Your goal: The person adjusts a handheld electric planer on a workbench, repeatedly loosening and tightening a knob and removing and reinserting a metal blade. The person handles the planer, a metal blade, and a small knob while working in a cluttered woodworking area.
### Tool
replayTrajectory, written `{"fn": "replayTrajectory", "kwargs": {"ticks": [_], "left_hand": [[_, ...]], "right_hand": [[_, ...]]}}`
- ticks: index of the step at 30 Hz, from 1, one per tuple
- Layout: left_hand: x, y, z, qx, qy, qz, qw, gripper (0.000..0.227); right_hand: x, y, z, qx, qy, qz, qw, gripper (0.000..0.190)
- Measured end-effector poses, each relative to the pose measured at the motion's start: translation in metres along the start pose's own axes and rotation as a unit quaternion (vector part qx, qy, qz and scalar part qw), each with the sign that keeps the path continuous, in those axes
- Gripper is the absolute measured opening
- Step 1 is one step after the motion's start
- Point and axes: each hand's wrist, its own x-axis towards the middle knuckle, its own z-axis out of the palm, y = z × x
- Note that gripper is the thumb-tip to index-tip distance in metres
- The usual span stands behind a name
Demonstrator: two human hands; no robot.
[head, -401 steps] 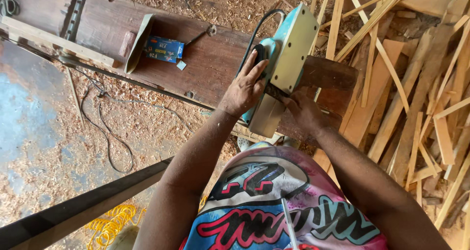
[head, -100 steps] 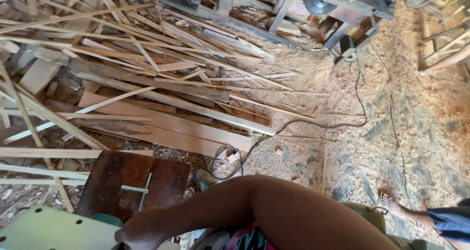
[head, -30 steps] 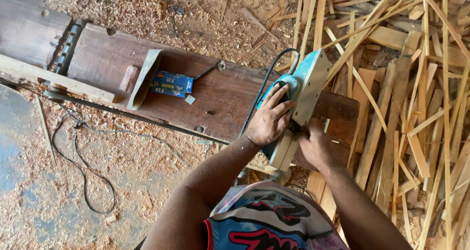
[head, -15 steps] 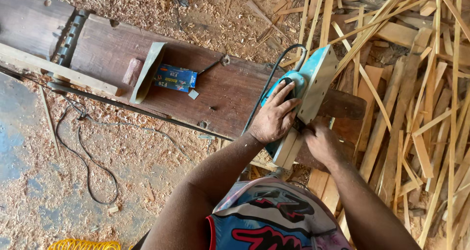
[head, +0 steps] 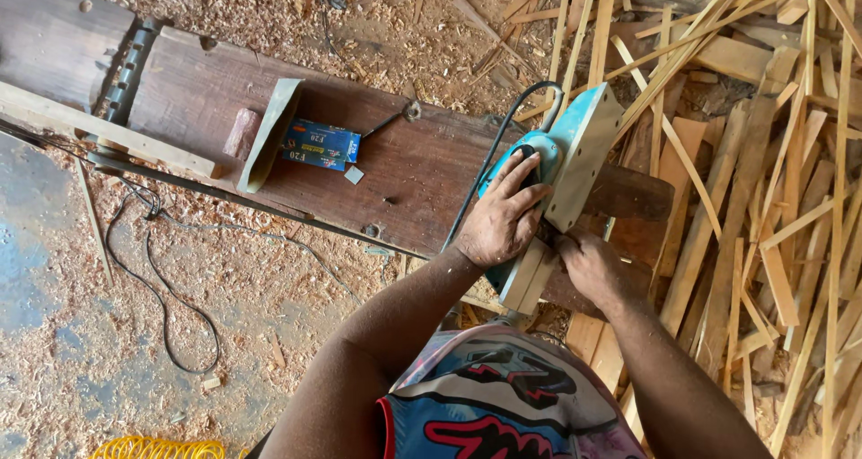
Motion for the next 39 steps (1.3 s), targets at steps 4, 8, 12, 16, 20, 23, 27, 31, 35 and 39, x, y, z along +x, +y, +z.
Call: {"fn": "replayTrajectory", "kwargs": {"ticks": [4, 8, 12, 16, 20, 23, 27, 31, 35, 39], "left_hand": [[0.001, 0.0, -0.002, 0.004, -0.003, -0.01, 1.0, 0.043], [-0.002, 0.002, -0.001, -0.01, -0.005, -0.011, 1.0, 0.04], [0.0, 0.001, -0.003, -0.002, -0.011, -0.017, 1.0, 0.041], [-0.001, 0.003, -0.001, -0.003, -0.011, -0.016, 1.0, 0.04], [0.0, 0.002, -0.002, 0.011, 0.0, -0.008, 1.0, 0.039], [-0.001, 0.002, -0.001, 0.006, -0.008, -0.015, 1.0, 0.039], [0.0, 0.002, 0.0, 0.014, -0.01, -0.015, 1.0, 0.04], [0.0, 0.0, 0.0, 0.011, -0.014, -0.015, 1.0, 0.04], [-0.002, -0.001, 0.001, 0.009, -0.016, -0.015, 1.0, 0.039], [0.0, 0.0, 0.001, 0.014, -0.017, -0.019, 1.0, 0.041]], "right_hand": [[0.002, -0.009, -0.003, 0.019, 0.037, -0.033, 0.999, 0.03], [-0.001, -0.008, -0.002, -0.017, -0.002, 0.03, 0.999, 0.028], [0.001, -0.004, -0.002, 0.023, 0.018, -0.058, 0.998, 0.03], [0.003, 0.011, 0.002, -0.027, -0.029, 0.043, 0.998, 0.028], [0.007, 0.036, 0.013, 0.038, 0.006, -0.065, 0.997, 0.022], [0.01, 0.054, 0.02, -0.007, 0.05, -0.206, 0.977, 0.02], [0.013, 0.055, 0.021, 0.019, 0.006, -0.051, 0.998, 0.026], [0.004, 0.04, 0.015, 0.143, 0.012, -0.038, 0.989, 0.034], [0.004, 0.032, 0.012, 0.225, -0.05, 0.067, 0.971, 0.038], [0.007, 0.037, 0.016, -0.044, 0.039, -0.197, 0.979, 0.03]]}}
